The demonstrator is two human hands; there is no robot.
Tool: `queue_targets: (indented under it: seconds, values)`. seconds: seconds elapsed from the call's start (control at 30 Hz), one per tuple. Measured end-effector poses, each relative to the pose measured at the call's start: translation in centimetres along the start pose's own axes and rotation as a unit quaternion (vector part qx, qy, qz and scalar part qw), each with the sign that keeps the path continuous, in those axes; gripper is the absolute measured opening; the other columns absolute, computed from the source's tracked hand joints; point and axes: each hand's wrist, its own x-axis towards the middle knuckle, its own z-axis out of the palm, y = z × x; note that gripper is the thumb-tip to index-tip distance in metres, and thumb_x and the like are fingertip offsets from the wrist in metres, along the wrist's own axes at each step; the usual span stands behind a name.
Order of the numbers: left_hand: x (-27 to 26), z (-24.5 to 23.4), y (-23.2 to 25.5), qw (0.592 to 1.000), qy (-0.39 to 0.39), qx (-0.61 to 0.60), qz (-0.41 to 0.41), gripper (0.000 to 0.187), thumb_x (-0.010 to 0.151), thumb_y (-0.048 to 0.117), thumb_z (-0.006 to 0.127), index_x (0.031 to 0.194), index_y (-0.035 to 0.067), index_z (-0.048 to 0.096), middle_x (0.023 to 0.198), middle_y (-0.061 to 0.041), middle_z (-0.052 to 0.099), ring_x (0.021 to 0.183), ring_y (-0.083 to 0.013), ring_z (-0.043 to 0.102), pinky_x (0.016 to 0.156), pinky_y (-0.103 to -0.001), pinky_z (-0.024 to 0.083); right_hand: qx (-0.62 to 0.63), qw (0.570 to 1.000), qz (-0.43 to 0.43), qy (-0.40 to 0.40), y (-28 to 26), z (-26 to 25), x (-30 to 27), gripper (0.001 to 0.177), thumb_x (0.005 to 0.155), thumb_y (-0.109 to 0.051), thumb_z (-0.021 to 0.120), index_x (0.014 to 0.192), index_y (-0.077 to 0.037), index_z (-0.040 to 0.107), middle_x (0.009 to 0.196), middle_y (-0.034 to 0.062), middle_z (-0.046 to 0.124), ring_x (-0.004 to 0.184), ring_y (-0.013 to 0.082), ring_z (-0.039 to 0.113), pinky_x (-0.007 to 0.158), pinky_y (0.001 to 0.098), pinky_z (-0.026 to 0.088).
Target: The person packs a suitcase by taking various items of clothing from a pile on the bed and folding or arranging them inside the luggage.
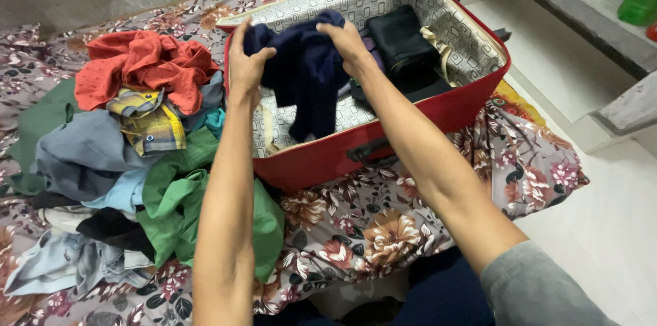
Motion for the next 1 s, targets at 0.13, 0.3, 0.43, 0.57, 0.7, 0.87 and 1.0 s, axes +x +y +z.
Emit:
queue_targets:
  seconds: [0.13, 0.3, 0.43, 0.57, 0.7, 0.87, 1.0]
  values:
    - [-0.6, 0.7, 2.7, 0.992, -0.070, 0.054, 0.086, 0.114, 0.062, -0.010, 0.085, 0.160, 0.011, 0.030, 0.155, -0.017, 0.043, 0.138, -0.0307, 0.049, 0.114, -0.039, 0.043, 0.047, 0.999, -0.025, 0.000, -2.0, 1.4, 0.2, 0.016, 0.090, -0.011, 0.071, 0.104, -0.002, 0.070, 0.092, 0.0069, 0.074, 0.079, 0.0171, 0.071, 0.074, 0.0316, 0.060]
    - [-0.8, 0.8, 0.9, 0.965, -0.005, 0.252, 0.073, 0.083, 0.063, 0.000, 0.077, 0.142, 0.009, 0.052, 0.126, -0.022, 0.065, 0.116, -0.0339, 0.065, 0.099, -0.039, 0.054, 0.025, 0.999, -0.035, 0.026, -2.0, 2.5, -0.6, 0.018, 0.088, -0.013, 0.072, 0.102, -0.002, 0.072, 0.092, 0.0071, 0.075, 0.079, 0.0160, 0.072, 0.073, 0.0306, 0.060]
    - [-1.7, -0.2, 0.3, 0.945, 0.034, 0.321, 0.042, 0.035, 0.081, 0.013, 0.071, 0.116, 0.007, 0.074, 0.111, -0.024, 0.072, 0.112, -0.0393, 0.067, 0.099, -0.045, 0.052, -0.012, 0.998, -0.043, 0.042, -1.5, 3.2, -0.6, 0.021, 0.087, -0.017, 0.075, 0.101, -0.002, 0.072, 0.092, 0.0055, 0.074, 0.080, 0.0146, 0.071, 0.075, 0.0300, 0.059]
    - [-1.6, -2.3, 0.2, 0.909, 0.140, 0.388, 0.059, 0.029, 0.090, 0.025, 0.070, 0.111, 0.005, 0.074, 0.102, -0.026, 0.066, 0.105, -0.0427, 0.062, 0.096, -0.050, 0.048, -0.035, 0.996, -0.069, 0.041, -0.9, 5.2, -0.7, 0.024, 0.087, -0.020, 0.076, 0.101, -0.002, 0.073, 0.093, 0.0051, 0.075, 0.082, 0.0139, 0.070, 0.076, 0.0302, 0.058]
    - [-1.2, -7.2, 0.2, 0.908, 0.191, 0.349, 0.130, 0.034, 0.093, 0.023, 0.066, 0.123, 0.006, 0.071, 0.110, -0.030, 0.060, 0.107, -0.0450, 0.057, 0.099, -0.048, 0.044, -0.018, 0.997, -0.076, 0.006, -0.8, 10.3, -0.8, 0.026, 0.086, -0.020, 0.076, 0.104, -0.003, 0.073, 0.095, 0.0050, 0.075, 0.084, 0.0136, 0.070, 0.078, 0.0296, 0.058]
    - [-1.9, -15.1, 3.4, 0.926, 0.207, 0.286, 0.133, 0.035, 0.101, 0.025, 0.059, 0.131, 0.006, 0.063, 0.118, -0.023, 0.066, 0.114, -0.0393, 0.061, 0.103, -0.044, 0.045, 0.012, 0.990, -0.126, -0.055, -0.2, 20.0, -1.4, 0.025, 0.087, -0.019, 0.077, 0.104, -0.001, 0.071, 0.095, 0.0047, 0.074, 0.087, 0.0138, 0.069, 0.081, 0.0302, 0.057]
    - [-3.9, -22.1, 7.6, 0.918, 0.267, 0.263, 0.133, 0.034, 0.104, 0.026, 0.057, 0.132, 0.006, 0.063, 0.126, -0.019, 0.066, 0.122, -0.0352, 0.063, 0.107, -0.041, 0.046, 0.019, 0.986, -0.133, -0.095, 1.2, 28.9, -1.2, 0.027, 0.086, -0.021, 0.076, 0.104, -0.002, 0.070, 0.095, 0.0041, 0.074, 0.090, 0.0140, 0.067, 0.084, 0.0320, 0.056]
